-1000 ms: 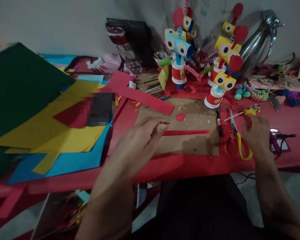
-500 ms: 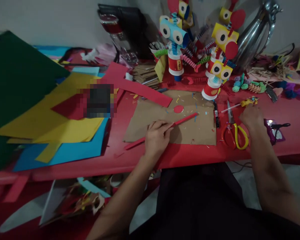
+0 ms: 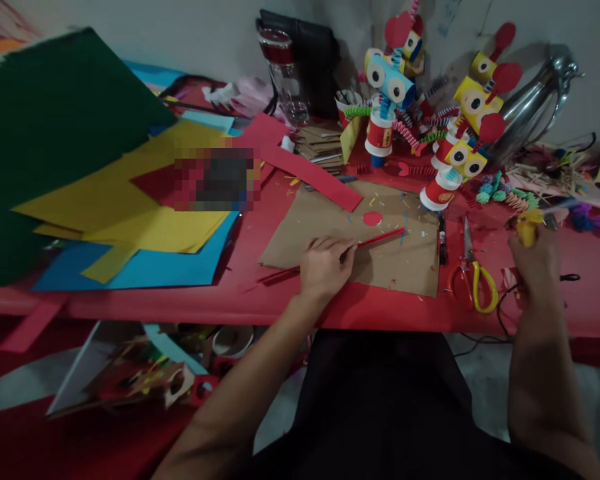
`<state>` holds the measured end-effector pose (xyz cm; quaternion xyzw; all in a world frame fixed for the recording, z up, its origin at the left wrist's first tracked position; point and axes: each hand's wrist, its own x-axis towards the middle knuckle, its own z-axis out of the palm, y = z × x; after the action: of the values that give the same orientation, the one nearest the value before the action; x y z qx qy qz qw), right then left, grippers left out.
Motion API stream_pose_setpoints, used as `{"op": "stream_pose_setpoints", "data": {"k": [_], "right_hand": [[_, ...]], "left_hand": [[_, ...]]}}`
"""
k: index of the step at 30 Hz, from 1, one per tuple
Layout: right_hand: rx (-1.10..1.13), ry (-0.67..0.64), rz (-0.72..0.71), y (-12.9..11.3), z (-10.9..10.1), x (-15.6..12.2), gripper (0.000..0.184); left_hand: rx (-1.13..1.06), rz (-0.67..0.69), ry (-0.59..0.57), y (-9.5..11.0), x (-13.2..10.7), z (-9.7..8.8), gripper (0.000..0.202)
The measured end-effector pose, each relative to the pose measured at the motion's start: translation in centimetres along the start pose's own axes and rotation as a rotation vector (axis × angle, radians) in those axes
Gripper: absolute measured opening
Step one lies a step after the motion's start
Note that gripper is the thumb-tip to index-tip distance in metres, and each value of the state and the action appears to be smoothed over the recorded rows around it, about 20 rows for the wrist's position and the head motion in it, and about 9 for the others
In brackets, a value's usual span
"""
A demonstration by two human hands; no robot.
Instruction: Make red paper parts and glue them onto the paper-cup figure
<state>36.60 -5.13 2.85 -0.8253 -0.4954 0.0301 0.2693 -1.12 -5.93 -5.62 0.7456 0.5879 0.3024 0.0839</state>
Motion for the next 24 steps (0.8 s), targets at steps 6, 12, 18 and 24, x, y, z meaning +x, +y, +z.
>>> {"op": "stream_pose_setpoints", "data": {"k": [6, 12, 18, 24], "right_hand": [[0.587, -0.154, 0.082, -2.6, -0.7, -6.3, 0.036], [0.747, -0.578, -0.077, -7.3, 2.6, -11.8, 0.032], [0.672, -0.633, -0.159, -8.6, 5.4, -13.5, 0.026], [0.564, -0.647, -0.285, -9.2, 6.5, -14.1, 0.028]], "left_hand": [[0.078, 0.015, 0.013, -0.1, -1.2, -1.5, 0.022], [0.051, 0.016, -0.029, -0.6, -1.4, -1.3, 0.026], [0.006, 0.003, -0.018, -0.9, -1.3, -1.0, 0.025], [-0.024, 0.004, -0.031, -0.9, -1.3, -0.9, 0.025]]}}
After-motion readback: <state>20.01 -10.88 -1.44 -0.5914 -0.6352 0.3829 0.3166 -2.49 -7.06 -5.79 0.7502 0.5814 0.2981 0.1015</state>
